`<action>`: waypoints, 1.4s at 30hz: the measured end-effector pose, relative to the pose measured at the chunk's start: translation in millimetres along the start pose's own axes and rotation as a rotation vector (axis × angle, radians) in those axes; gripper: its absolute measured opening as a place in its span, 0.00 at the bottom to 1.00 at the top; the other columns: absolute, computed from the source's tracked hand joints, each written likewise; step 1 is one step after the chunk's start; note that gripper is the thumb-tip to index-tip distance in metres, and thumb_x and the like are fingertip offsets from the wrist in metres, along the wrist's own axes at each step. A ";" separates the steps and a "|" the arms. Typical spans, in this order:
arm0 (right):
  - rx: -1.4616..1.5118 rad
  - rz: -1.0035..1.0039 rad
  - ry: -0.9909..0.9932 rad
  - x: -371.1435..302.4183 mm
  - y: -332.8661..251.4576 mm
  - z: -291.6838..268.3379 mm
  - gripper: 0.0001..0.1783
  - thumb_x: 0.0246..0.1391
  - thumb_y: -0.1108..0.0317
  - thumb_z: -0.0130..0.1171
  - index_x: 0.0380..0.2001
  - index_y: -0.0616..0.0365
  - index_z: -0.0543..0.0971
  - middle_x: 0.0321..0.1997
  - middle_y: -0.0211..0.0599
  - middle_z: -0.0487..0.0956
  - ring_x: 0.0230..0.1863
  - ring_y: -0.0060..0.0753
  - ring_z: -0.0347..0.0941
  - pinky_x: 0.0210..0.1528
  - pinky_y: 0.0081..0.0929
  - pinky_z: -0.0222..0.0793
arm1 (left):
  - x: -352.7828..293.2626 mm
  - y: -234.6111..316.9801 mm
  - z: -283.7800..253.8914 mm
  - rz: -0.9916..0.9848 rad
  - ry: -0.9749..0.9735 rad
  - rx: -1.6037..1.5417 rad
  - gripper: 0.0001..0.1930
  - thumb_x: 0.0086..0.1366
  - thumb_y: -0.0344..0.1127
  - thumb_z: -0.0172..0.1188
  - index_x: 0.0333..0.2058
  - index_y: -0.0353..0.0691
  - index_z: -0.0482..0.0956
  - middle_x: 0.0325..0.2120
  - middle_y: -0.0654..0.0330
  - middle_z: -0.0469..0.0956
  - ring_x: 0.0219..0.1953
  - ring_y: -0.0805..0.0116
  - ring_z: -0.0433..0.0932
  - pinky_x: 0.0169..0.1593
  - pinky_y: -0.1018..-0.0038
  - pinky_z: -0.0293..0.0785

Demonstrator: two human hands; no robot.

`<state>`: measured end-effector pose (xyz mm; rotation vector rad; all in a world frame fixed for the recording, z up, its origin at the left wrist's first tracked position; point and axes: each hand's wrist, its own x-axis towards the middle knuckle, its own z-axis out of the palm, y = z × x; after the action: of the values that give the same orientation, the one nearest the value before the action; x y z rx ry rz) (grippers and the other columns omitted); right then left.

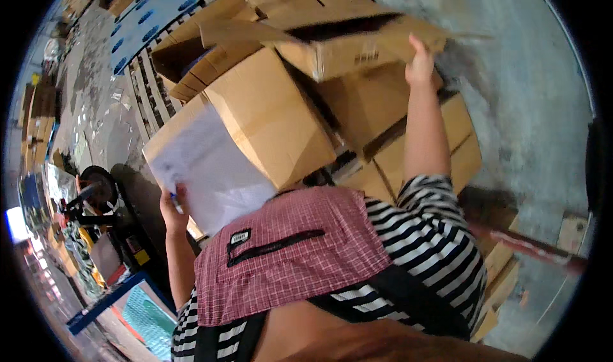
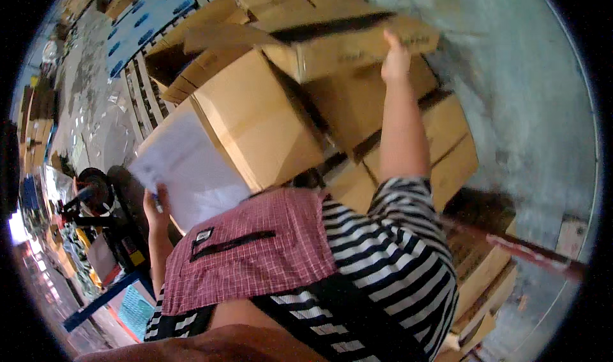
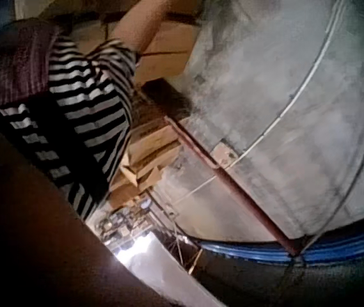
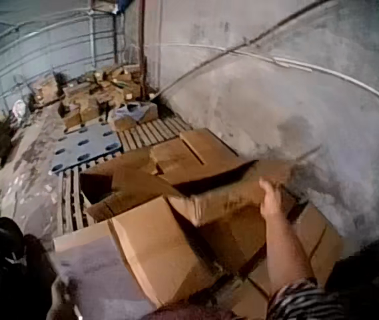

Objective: The person is packing items into cardboard boxes in a warehouse setting. They handle bubble wrap and green foam sheets, placing them inside boxes. The person also writes on a piece of paper and marks the boxes with a pen.

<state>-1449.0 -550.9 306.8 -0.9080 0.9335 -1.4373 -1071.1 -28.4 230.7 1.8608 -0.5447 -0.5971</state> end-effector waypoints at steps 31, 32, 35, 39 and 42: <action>-0.355 -0.983 0.032 -72.0 -354.5 -139.2 0.27 0.56 0.56 0.49 0.54 0.62 0.66 0.58 0.53 0.65 0.55 0.47 0.66 0.54 0.43 0.65 | 47.3 151.5 522.2 1.030 -1.241 0.742 0.12 0.59 0.39 0.50 0.41 0.46 0.73 0.31 0.53 0.76 0.39 0.53 0.73 0.42 0.60 0.68; -0.540 -1.166 -0.011 -64.9 -339.4 -131.3 0.27 0.57 0.55 0.49 0.54 0.62 0.66 0.57 0.53 0.66 0.55 0.47 0.66 0.54 0.43 0.65 | 53.5 146.4 516.8 0.993 -1.218 0.771 0.12 0.59 0.39 0.50 0.41 0.46 0.73 0.31 0.53 0.76 0.39 0.53 0.73 0.42 0.61 0.68; -0.764 -1.473 0.048 -58.4 -332.5 -118.4 0.29 0.57 0.53 0.48 0.54 0.63 0.66 0.56 0.54 0.66 0.54 0.49 0.66 0.54 0.44 0.64 | 59.5 148.7 520.5 0.964 -1.179 0.765 0.12 0.59 0.39 0.50 0.41 0.46 0.73 0.31 0.53 0.76 0.39 0.53 0.73 0.42 0.61 0.69; -0.730 -1.598 0.015 -43.4 -326.5 -90.8 0.31 0.55 0.53 0.51 0.54 0.66 0.65 0.56 0.53 0.66 0.55 0.49 0.64 0.56 0.44 0.61 | 78.6 168.9 526.2 0.886 -1.081 0.695 0.12 0.59 0.40 0.51 0.41 0.45 0.74 0.31 0.53 0.76 0.39 0.53 0.73 0.43 0.61 0.69; -0.616 -1.515 -0.018 -38.2 -324.0 -80.3 0.32 0.54 0.53 0.51 0.56 0.65 0.63 0.57 0.51 0.65 0.56 0.48 0.63 0.57 0.44 0.60 | 116.6 210.8 523.6 0.799 -0.902 0.622 0.13 0.59 0.40 0.51 0.41 0.45 0.74 0.31 0.53 0.76 0.39 0.53 0.74 0.43 0.61 0.69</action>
<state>-1645.2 -494.2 573.5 -2.3755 0.5963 -2.3598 -1330.4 -542.9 244.7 1.6065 -2.1360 -0.7292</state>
